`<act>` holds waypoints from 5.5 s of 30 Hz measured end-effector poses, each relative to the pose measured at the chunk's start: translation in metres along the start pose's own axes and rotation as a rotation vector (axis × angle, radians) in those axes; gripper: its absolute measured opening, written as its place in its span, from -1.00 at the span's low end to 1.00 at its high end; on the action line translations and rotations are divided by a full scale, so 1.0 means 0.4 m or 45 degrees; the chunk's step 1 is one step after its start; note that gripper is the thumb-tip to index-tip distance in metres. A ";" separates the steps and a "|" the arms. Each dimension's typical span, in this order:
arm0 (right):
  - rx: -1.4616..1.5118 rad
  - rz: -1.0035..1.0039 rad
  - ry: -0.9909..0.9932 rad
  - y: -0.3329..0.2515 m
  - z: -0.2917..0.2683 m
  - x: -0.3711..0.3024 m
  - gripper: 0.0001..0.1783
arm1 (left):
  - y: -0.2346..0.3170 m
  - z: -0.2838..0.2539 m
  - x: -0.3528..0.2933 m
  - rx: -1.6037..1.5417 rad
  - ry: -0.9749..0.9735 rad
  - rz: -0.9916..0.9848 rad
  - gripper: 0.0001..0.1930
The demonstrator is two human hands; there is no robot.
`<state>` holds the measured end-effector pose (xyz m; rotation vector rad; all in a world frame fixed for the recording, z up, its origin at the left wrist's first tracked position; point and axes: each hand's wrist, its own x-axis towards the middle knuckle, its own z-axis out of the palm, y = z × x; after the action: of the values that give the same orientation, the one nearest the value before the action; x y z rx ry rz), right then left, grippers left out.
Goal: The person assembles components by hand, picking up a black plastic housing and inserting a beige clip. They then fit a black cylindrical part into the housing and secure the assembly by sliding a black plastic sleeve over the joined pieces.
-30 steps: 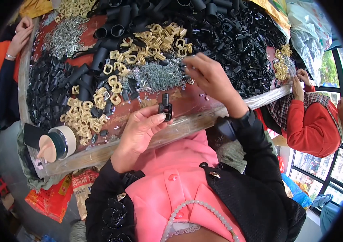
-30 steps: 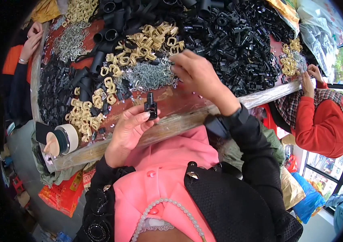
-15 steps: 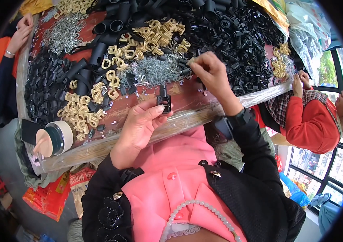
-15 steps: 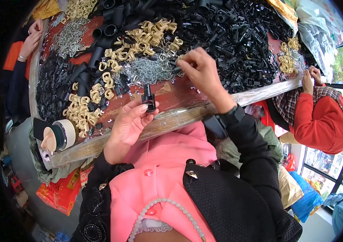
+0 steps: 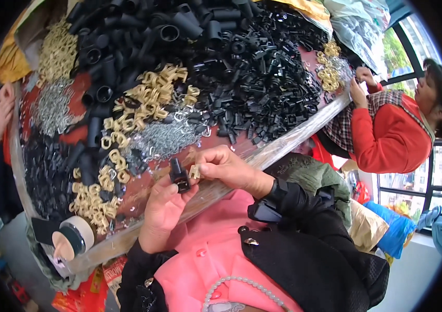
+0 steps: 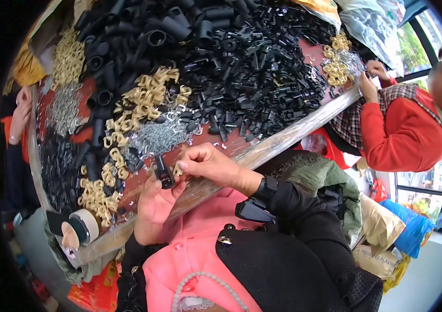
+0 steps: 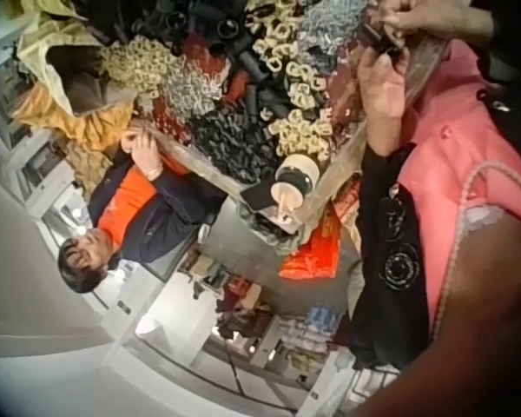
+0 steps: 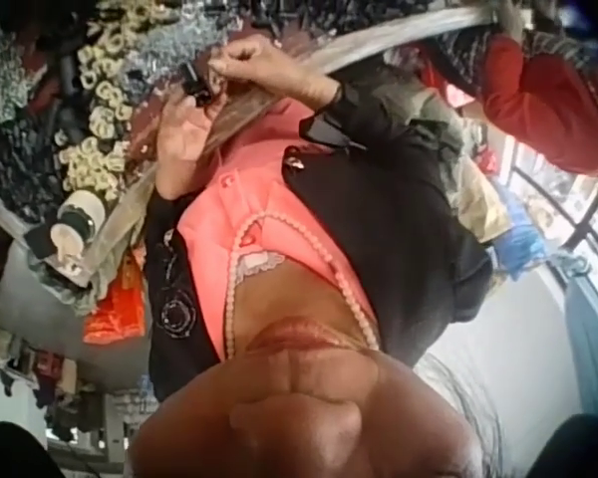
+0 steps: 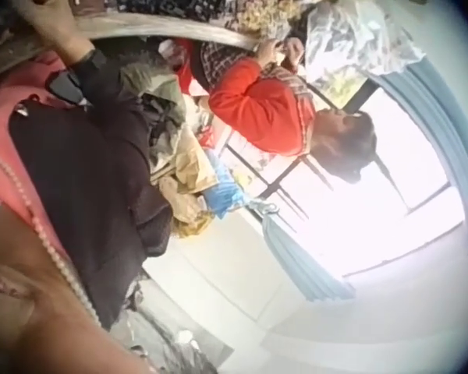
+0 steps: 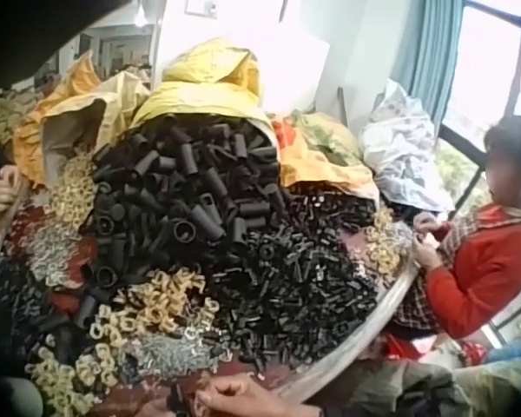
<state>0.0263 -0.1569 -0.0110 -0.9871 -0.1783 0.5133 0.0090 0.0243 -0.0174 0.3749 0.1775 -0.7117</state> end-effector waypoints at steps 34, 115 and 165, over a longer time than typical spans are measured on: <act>-0.559 -0.117 0.014 -0.039 0.070 -0.013 -0.84 | 0.005 0.018 -0.042 0.202 0.198 -0.048 -0.75; -1.903 -0.815 0.204 -0.018 0.073 -0.044 -0.68 | -0.031 -0.018 0.001 0.294 0.074 0.012 -0.72; -2.216 -0.866 0.246 -0.167 -0.030 0.109 -0.74 | 0.039 0.011 -0.063 0.459 0.098 -0.123 -0.82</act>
<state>0.0908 -0.1739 0.0343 -2.4902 -0.8214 -0.5659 0.0007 0.0485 -0.0021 0.7425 0.1408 -0.8267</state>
